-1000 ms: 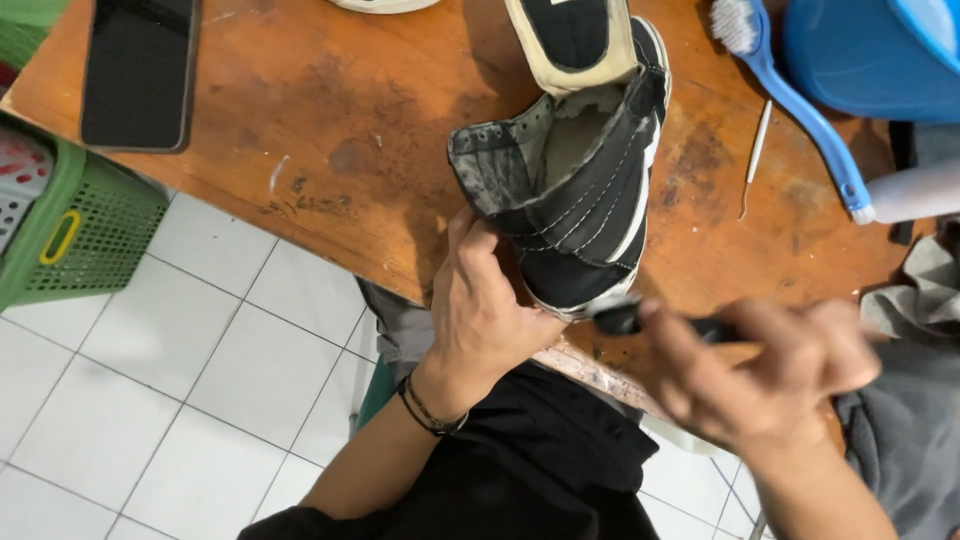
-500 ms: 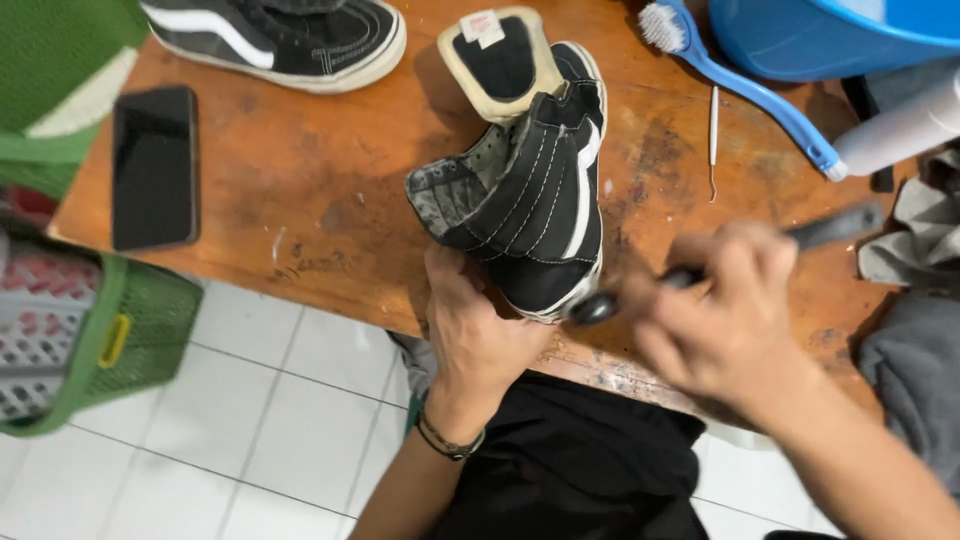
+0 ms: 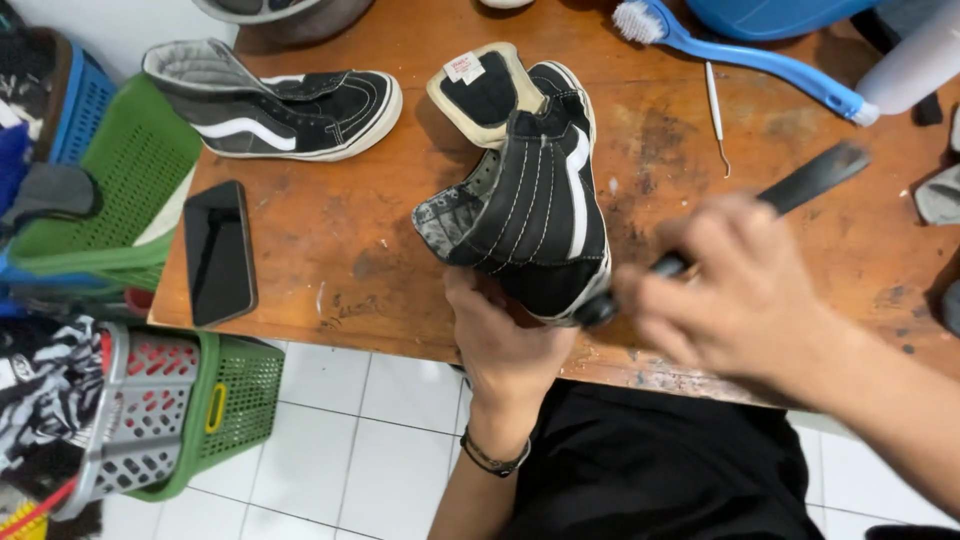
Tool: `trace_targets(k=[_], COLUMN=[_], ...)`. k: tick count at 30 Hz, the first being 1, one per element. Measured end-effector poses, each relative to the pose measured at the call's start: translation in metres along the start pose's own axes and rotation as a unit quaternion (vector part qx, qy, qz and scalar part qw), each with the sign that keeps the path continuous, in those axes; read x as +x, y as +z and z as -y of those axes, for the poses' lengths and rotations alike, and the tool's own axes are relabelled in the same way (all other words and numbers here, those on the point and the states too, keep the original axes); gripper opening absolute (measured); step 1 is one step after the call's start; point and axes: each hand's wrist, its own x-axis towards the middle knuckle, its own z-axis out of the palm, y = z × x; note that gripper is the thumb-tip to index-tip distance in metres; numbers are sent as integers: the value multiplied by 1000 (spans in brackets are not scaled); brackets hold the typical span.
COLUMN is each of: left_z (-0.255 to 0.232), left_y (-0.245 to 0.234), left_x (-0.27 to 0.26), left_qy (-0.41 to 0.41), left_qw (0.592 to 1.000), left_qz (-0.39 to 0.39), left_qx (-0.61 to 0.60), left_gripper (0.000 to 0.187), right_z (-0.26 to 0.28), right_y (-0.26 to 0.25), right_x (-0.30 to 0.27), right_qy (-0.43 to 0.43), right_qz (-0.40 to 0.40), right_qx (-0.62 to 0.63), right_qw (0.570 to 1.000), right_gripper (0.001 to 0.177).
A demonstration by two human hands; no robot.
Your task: The person wipes the interior of a black high-top sneaker with a cloth, then uses a small brush to scrub the white rubber sole and midsole. The person holds the shoe steady with one hand while scrubbing with the other.
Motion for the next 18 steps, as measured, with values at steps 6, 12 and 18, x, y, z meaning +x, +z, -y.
trace_targets(k=[6, 12, 18], left_z=[-1, -20, 13], left_y=[1, -6, 8], left_x=[2, 9, -5], left_qy=[49, -166, 64], left_qw=[999, 982, 993], left_qz=[-4, 68, -36], left_qx=[-7, 55, 90], left_gripper=[107, 96, 102], right_z=[14, 6, -6], right_y=[1, -14, -10], right_x=[7, 5, 0], right_qy=[-7, 29, 28], right_qz=[-24, -15, -23], right_qx=[18, 31, 5], right_qw=[1000, 999, 999], right_gripper=[16, 13, 12])
